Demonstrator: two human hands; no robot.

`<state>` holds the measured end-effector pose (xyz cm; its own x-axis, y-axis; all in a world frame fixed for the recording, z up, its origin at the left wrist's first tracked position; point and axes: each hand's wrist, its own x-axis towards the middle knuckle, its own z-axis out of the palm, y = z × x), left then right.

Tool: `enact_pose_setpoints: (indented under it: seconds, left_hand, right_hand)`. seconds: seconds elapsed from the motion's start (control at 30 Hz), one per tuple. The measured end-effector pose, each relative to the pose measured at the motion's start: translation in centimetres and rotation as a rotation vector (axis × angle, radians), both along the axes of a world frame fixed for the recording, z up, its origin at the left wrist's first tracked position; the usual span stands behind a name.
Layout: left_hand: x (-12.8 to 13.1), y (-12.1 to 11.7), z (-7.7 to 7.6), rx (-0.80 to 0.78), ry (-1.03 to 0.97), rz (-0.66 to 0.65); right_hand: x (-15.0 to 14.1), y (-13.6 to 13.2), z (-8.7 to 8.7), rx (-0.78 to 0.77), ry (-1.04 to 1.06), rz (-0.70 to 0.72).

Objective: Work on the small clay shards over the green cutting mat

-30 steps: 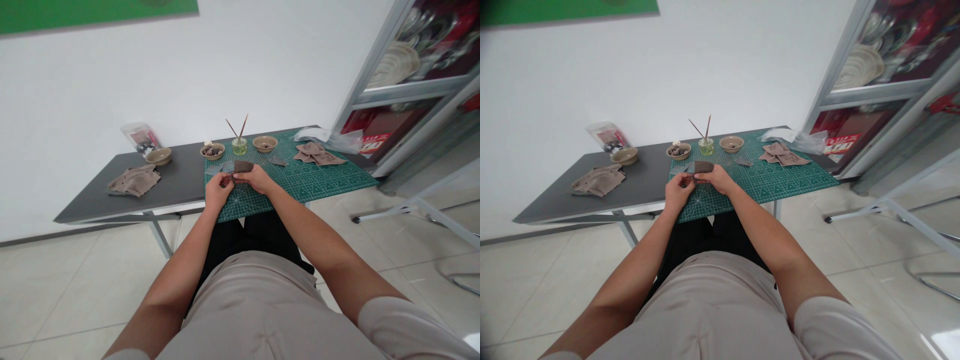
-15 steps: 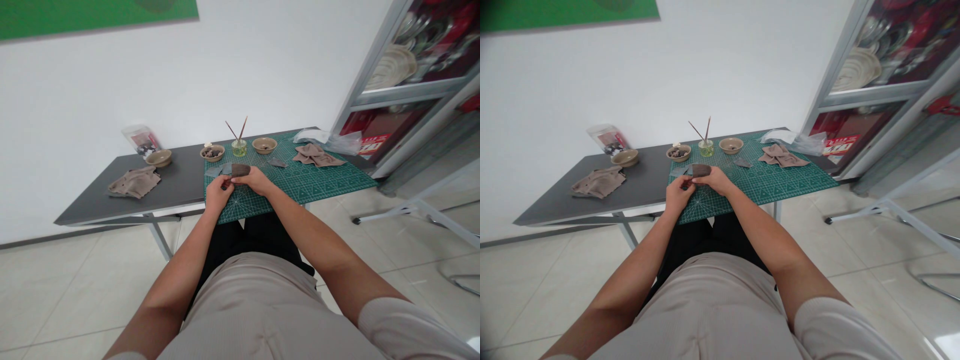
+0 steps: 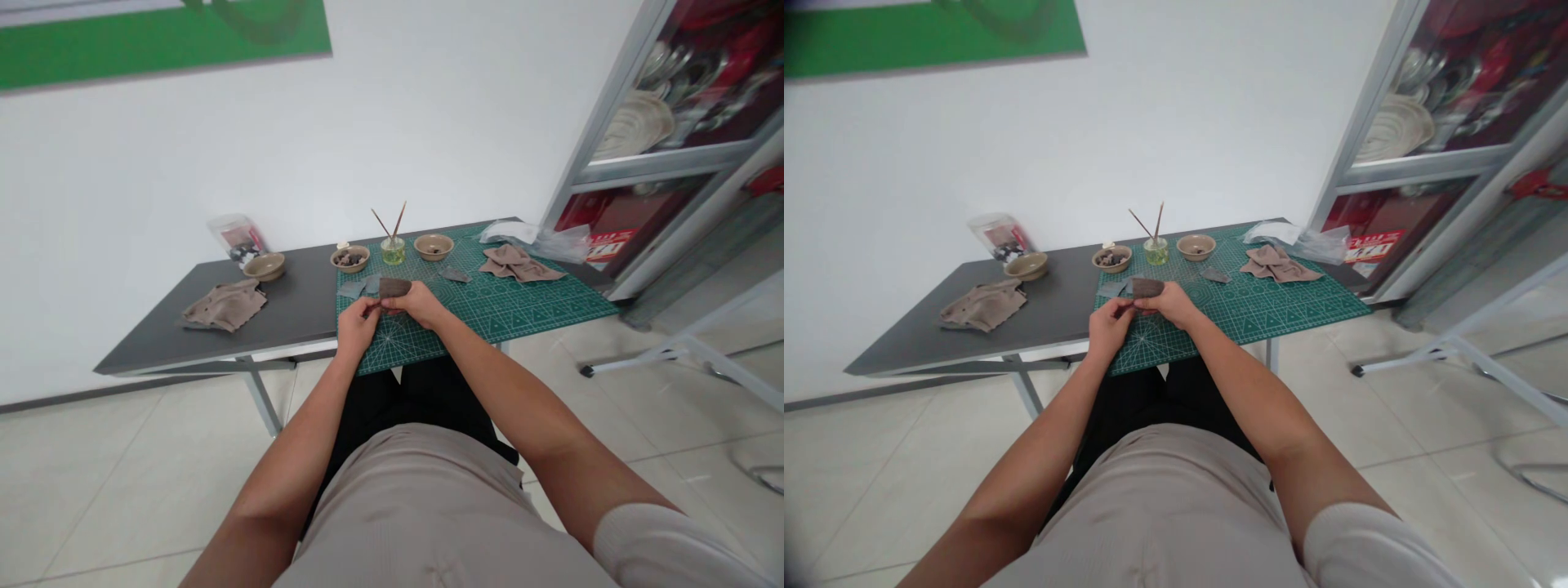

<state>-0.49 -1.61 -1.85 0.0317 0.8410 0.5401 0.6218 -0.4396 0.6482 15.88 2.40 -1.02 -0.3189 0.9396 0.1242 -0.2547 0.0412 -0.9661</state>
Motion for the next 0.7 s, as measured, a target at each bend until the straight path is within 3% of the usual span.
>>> enact_pose_setpoints:
  seconds: [0.17,0.37,0.57,0.7]
  left_hand:
    - [-0.1,0.24,-0.08,-0.025,-0.053,0.0]
    - [0.14,0.33,-0.05,0.006,0.034,0.006]
    - [0.13,-0.1,0.26,-0.023,-0.021,0.016]
    - [-0.1,0.25,-0.16,-0.045,-0.124,-0.044]
  right_hand:
    - [0.03,0.07,0.08,-0.01,0.011,0.01]
    - [0.01,-0.05,0.01,0.125,-0.148,-0.01]
    - [-0.27,-0.36,0.18,0.054,-0.071,-0.024]
    - [-0.17,-0.68,0.48,0.046,-0.038,-0.029]
